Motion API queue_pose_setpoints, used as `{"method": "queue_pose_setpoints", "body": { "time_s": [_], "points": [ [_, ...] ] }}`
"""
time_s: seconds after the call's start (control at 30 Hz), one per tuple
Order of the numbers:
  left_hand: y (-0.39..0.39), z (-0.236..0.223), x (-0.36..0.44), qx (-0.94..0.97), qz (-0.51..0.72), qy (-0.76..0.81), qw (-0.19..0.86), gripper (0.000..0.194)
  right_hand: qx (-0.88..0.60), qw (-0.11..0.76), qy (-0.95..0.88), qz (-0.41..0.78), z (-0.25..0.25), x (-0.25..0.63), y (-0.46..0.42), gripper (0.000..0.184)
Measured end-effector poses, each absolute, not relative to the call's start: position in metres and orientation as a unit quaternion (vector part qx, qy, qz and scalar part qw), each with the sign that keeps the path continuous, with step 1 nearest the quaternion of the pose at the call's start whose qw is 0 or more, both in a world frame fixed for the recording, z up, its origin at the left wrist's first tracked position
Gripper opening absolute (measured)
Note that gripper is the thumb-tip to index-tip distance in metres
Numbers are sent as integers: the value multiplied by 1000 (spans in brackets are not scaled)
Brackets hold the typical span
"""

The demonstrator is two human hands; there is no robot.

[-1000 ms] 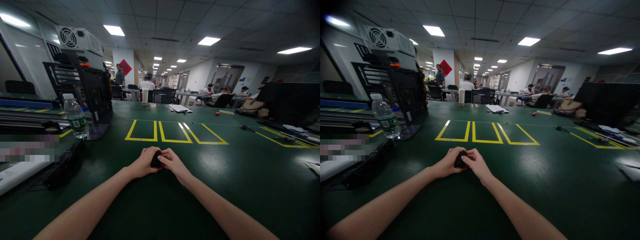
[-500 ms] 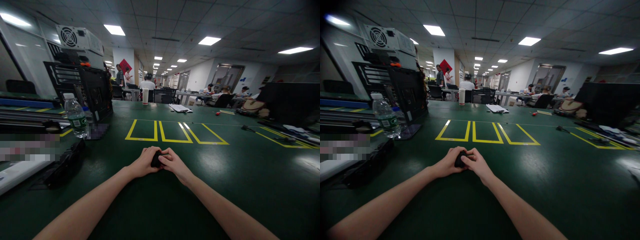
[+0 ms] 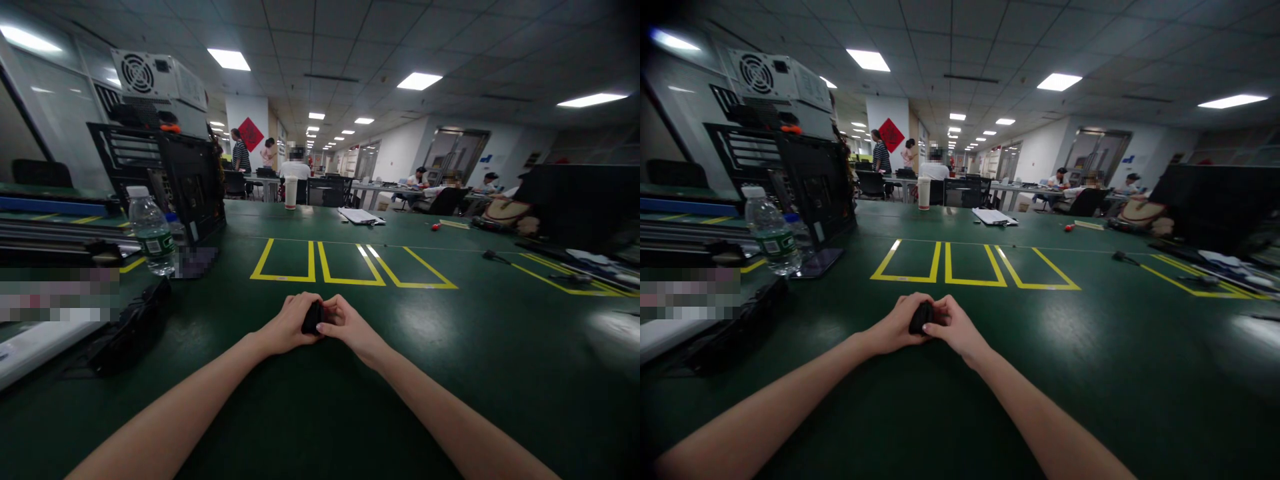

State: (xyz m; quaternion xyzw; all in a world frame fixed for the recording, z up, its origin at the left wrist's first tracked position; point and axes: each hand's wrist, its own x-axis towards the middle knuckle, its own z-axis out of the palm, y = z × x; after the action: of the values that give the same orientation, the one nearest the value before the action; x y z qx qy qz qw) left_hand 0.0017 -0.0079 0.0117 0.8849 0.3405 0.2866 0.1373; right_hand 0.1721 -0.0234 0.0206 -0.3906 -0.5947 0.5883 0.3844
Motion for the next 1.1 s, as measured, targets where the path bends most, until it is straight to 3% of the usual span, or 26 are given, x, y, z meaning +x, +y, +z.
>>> {"method": "queue_pose_setpoints", "body": {
  "time_s": [0.2, 0.67, 0.87, 1.1],
  "points": [
    [-10, 14, 2, 881, 291, 342, 149, 54, -411, 398, -574, 586, 20, 168, -26, 23],
    [-9, 14, 2, 884, 283, 343, 143, 53, -394, 383, -592, 590, 20, 173, -24, 36],
    [-11, 15, 3, 879, 285, 352, 149, 53, -398, 402, -573, 593, 17, 170, -24, 27],
    [-11, 16, 1, 881, 283, 347, 152, 50, -423, 383, -584, 577, 16, 172, -19, 32]
  ]
}}
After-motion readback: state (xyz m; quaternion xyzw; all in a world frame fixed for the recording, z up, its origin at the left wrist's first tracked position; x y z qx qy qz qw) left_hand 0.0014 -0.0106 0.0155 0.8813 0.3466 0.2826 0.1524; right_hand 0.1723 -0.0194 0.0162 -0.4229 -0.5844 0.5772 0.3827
